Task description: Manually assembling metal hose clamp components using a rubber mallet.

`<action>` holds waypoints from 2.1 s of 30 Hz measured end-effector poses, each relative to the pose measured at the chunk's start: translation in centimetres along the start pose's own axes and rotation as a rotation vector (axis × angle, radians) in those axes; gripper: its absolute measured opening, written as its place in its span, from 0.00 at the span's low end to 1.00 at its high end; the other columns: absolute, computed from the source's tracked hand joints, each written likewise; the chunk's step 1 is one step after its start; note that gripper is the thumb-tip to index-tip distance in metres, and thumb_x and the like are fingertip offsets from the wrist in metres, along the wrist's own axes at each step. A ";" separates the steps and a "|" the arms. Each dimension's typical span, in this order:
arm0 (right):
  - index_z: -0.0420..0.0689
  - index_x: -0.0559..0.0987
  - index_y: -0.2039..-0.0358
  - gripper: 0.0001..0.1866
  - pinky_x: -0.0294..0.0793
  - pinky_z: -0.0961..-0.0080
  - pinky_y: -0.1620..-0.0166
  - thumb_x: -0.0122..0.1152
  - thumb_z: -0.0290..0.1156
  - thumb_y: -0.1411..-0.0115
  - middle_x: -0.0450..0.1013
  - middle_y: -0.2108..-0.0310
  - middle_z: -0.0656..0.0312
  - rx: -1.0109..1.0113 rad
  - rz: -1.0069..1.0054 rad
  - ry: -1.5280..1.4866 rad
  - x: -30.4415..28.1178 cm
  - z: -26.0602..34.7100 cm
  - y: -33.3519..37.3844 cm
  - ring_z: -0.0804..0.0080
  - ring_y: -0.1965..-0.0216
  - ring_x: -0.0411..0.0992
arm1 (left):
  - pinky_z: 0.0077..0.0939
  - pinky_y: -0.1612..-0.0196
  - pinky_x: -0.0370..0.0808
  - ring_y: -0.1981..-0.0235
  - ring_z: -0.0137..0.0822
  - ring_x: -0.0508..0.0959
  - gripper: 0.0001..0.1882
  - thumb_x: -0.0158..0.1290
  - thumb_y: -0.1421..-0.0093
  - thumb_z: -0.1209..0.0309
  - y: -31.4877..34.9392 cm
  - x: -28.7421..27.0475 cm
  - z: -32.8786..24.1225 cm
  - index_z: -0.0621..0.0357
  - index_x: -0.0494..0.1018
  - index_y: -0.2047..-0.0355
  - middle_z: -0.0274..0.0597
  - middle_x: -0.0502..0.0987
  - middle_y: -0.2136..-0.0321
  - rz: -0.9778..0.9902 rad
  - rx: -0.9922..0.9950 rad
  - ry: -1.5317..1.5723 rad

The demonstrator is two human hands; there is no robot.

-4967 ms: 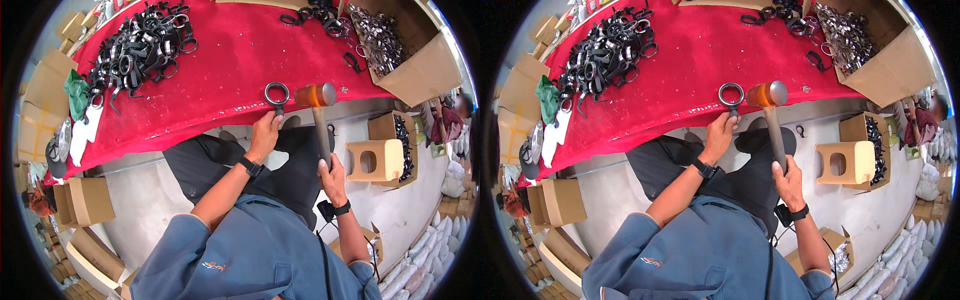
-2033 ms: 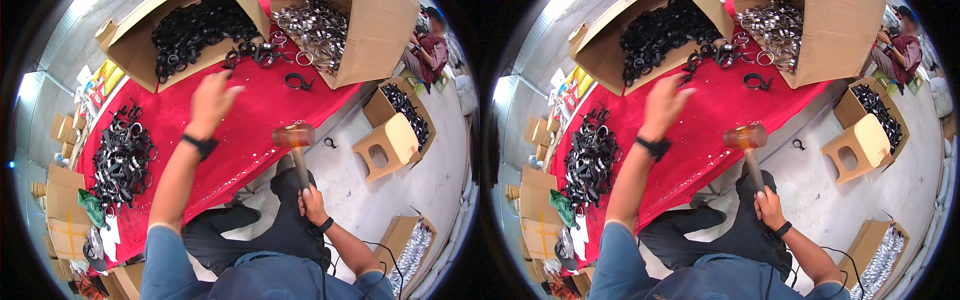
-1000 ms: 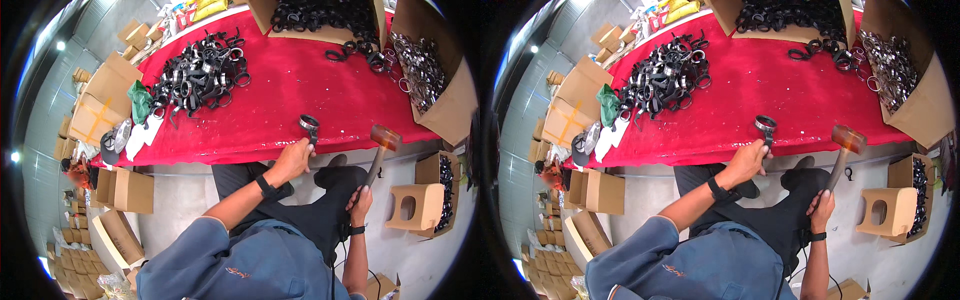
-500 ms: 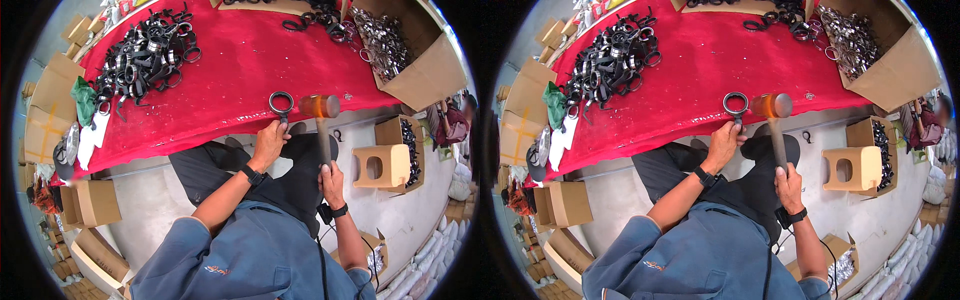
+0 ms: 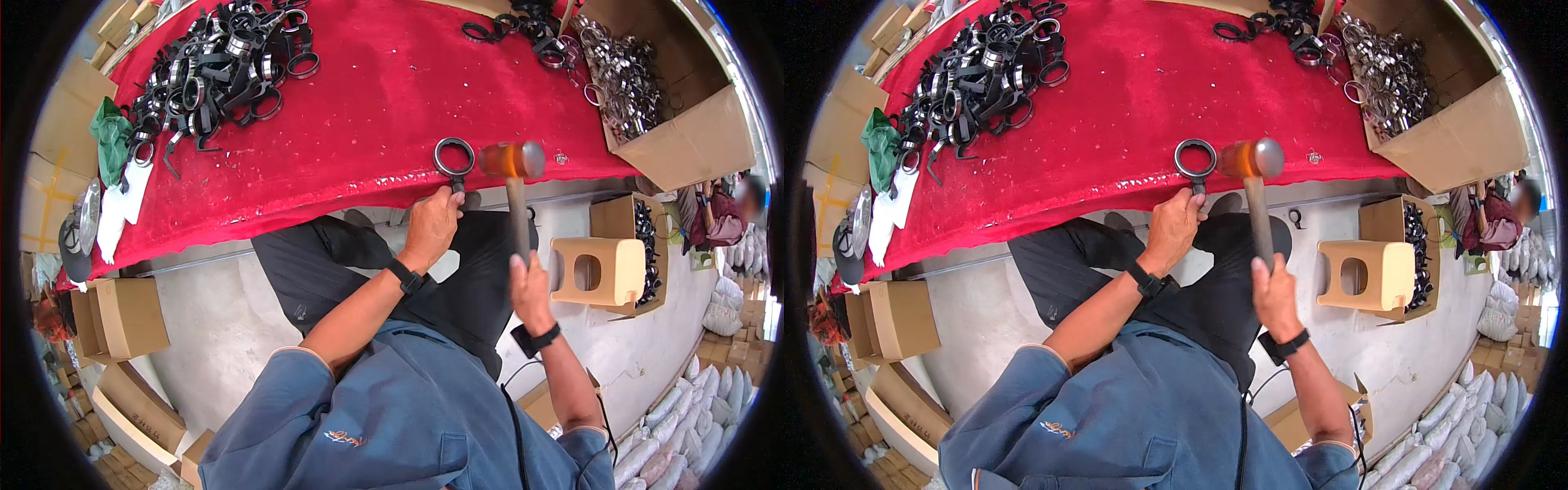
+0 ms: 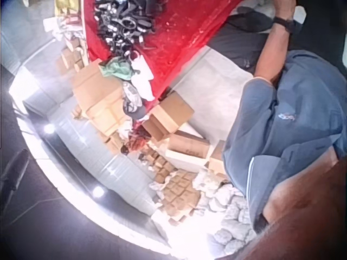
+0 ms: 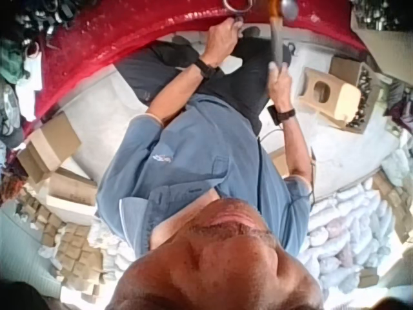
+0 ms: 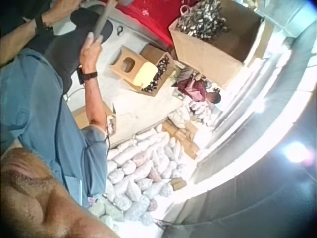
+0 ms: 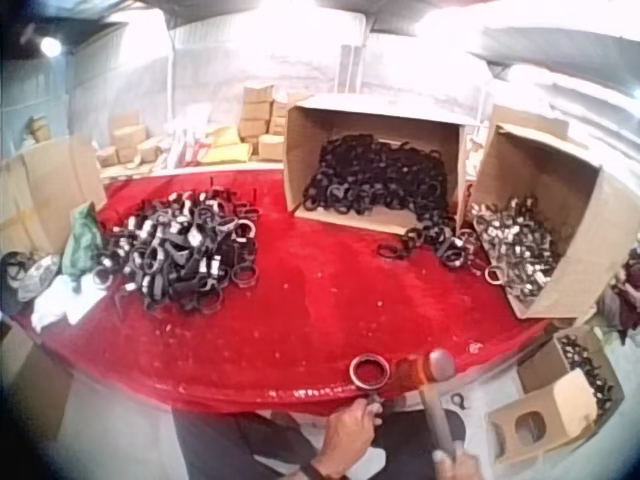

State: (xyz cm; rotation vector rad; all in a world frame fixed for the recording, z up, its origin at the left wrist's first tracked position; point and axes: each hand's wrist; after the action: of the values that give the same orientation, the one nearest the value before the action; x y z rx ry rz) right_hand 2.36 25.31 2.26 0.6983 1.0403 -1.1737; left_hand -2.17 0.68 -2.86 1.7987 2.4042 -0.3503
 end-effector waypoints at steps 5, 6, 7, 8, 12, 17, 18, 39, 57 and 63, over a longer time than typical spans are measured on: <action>0.39 0.74 0.59 0.26 0.66 0.72 0.77 0.50 0.54 0.22 0.68 0.83 0.65 0.176 0.016 -0.542 -8.4 5.8 -3.5 0.76 0.81 0.69 | 0.42 0.68 0.81 0.67 0.49 0.89 0.17 0.52 0.23 0.65 0.2 -0.6 0.6 0.66 0.72 0.65 0.57 0.84 0.69 -0.041 0.014 0.006; 0.40 0.74 0.59 0.25 0.65 0.74 0.77 0.50 0.54 0.22 0.67 0.82 0.68 0.095 -0.009 -0.545 -10.6 7.3 -3.9 0.79 0.80 0.68 | 0.43 0.68 0.81 0.67 0.49 0.89 0.17 0.52 0.23 0.65 0.2 -0.4 0.6 0.66 0.72 0.66 0.57 0.84 0.69 -0.040 0.016 -0.019; 0.41 0.74 0.59 0.25 0.64 0.77 0.77 0.50 0.53 0.22 0.66 0.82 0.70 0.012 -0.033 -0.550 -12.3 8.6 -4.3 0.82 0.80 0.66 | 0.44 0.68 0.80 0.67 0.49 0.89 0.16 0.52 0.23 0.65 0.3 -0.5 0.7 0.65 0.72 0.66 0.58 0.84 0.70 -0.040 0.020 -0.047; 0.38 0.74 0.59 0.26 0.68 0.70 0.75 0.52 0.53 0.23 0.69 0.83 0.62 -0.040 -0.041 -0.578 -13.2 9.3 -4.6 0.68 0.82 0.69 | 0.44 0.68 0.80 0.67 0.49 0.89 0.16 0.52 0.23 0.65 0.3 -0.4 0.7 0.65 0.72 0.66 0.58 0.84 0.70 -0.045 0.018 -0.039; 0.37 0.75 0.57 0.23 0.71 0.51 0.70 0.52 0.48 0.21 0.70 0.80 0.41 -0.350 0.134 0.050 -10.0 7.0 -7.4 0.30 0.77 0.66 | 0.48 0.68 0.78 0.70 0.53 0.87 0.16 0.53 0.24 0.65 0.1 0.7 0.1 0.64 0.71 0.67 0.57 0.83 0.72 -0.099 0.069 -0.121; 0.45 0.74 0.68 0.25 0.58 0.75 0.79 0.51 0.52 0.21 0.62 0.81 0.72 0.245 0.315 -0.301 -15.4 13.0 -12.8 0.84 0.80 0.59 | 0.52 0.68 0.76 0.72 0.57 0.84 0.16 0.55 0.25 0.65 0.4 -0.4 0.8 0.63 0.71 0.68 0.56 0.81 0.75 -0.149 0.081 -0.162; 0.47 0.74 0.67 0.25 0.55 0.77 0.80 0.49 0.55 0.21 0.61 0.82 0.74 -0.029 0.111 -0.233 -16.9 11.2 -13.1 0.84 0.83 0.58 | 0.52 0.68 0.75 0.71 0.58 0.84 0.15 0.55 0.25 0.65 0.2 -0.4 0.3 0.63 0.71 0.68 0.56 0.81 0.75 -0.138 0.079 -0.148; 0.45 0.70 0.61 0.29 0.61 0.79 0.83 0.46 0.63 0.23 0.62 0.82 0.69 0.387 -0.040 -0.998 -9.5 2.8 -4.8 0.80 0.87 0.60 | 0.47 0.52 0.78 0.53 0.61 0.82 0.17 0.54 0.25 0.70 1.8 -3.5 -3.6 0.61 0.74 0.39 0.57 0.82 0.53 -0.041 0.286 0.151; 0.47 0.70 0.65 0.26 0.64 0.77 0.84 0.51 0.58 0.23 0.63 0.82 0.68 0.540 0.121 -0.897 1.2 -5.0 -3.7 0.79 0.86 0.62 | 0.46 0.43 0.82 0.43 0.56 0.82 0.24 0.59 0.45 0.87 -4.5 -22.5 -8.7 0.59 0.78 0.47 0.53 0.80 0.42 -0.277 0.824 -0.693; 0.45 0.69 0.67 0.25 0.64 0.76 0.83 0.53 0.54 0.23 0.65 0.81 0.67 0.500 0.096 -0.991 2.4 -5.0 -4.0 0.78 0.86 0.63 | 0.44 0.47 0.79 0.50 0.53 0.82 0.10 0.59 0.31 0.70 -12.8 -40.1 -9.3 0.60 0.80 0.52 0.50 0.83 0.50 -0.649 0.576 -1.368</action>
State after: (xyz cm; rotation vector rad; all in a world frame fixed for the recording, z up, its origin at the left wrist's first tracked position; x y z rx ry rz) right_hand -2.81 27.63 -1.55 0.4281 -0.1216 -1.4646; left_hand -2.44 -37.70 16.85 0.3222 1.7012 -1.7306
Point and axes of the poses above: each hand's wrist, its own y-axis away from the middle knuckle, its own x-axis out of the palm, z = x × y
